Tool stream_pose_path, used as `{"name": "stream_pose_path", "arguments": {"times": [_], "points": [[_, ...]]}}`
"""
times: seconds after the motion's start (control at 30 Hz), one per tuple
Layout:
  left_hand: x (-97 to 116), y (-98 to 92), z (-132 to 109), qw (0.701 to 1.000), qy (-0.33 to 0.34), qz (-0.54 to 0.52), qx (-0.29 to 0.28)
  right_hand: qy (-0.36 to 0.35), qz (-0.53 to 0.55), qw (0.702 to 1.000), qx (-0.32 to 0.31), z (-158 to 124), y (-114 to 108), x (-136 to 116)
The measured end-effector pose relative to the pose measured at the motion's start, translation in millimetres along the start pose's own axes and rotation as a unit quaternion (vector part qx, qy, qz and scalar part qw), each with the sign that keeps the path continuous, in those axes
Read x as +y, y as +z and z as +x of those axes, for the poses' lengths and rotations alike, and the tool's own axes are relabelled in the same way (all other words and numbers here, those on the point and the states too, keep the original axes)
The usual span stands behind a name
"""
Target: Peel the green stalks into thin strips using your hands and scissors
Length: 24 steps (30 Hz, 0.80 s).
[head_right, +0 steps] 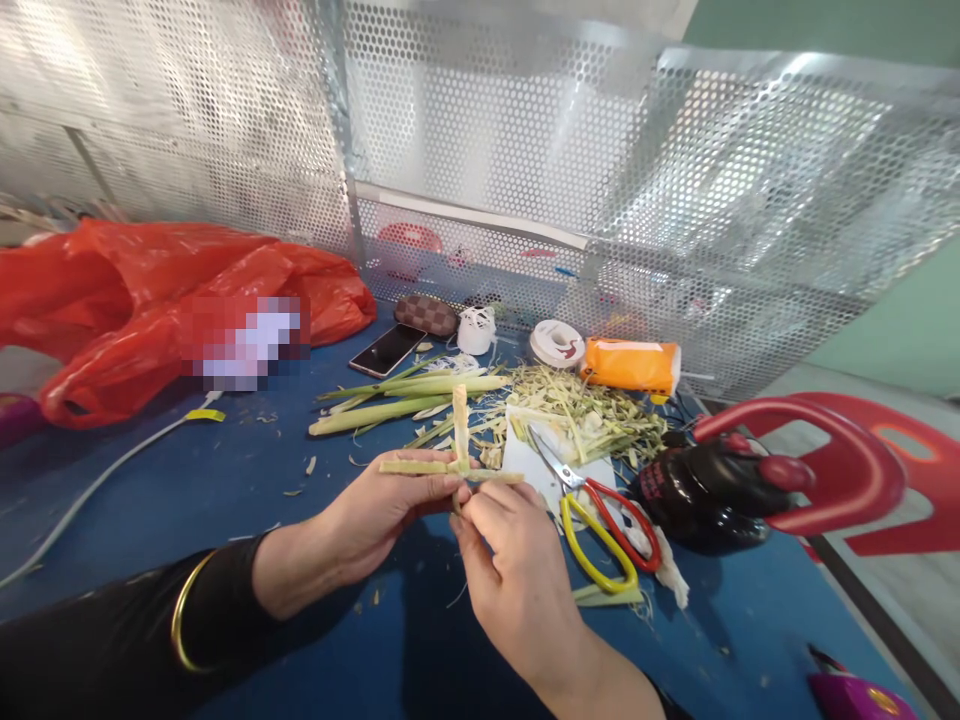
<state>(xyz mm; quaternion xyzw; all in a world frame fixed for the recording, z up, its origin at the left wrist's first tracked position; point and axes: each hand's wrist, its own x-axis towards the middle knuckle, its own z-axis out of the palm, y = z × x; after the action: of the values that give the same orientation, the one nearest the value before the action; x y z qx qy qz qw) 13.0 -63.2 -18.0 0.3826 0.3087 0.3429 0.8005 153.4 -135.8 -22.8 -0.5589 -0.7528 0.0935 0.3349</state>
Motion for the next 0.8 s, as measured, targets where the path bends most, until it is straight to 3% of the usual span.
{"name": "stream_pose_path", "arguments": {"times": [0.17,0.47,0.67,0.8], "points": [[-1.4,2.1,-0.1,1.000,-0.003,-0.002,0.022,-0.002,-0.009,1.000,0.003,-0.7,3.6,0.3],[-2.5,-2.3,1.8,0.999,0.009,0.037,-0.009,0.013,-0.027,0.998,0.047,-6.2,20.0,1.4],[-7.1,-0.6,0.9,0.997,-0.007,0.071,0.037,-0.002,-0.056,0.998,0.030,-6.3,28.4,-0.4],[-5.7,-0.6,-0.2,0.995,0.000,0.086,0.049,-0.043,-0.044,0.997,0.035,-5.8,20.3,-6.3]]}}
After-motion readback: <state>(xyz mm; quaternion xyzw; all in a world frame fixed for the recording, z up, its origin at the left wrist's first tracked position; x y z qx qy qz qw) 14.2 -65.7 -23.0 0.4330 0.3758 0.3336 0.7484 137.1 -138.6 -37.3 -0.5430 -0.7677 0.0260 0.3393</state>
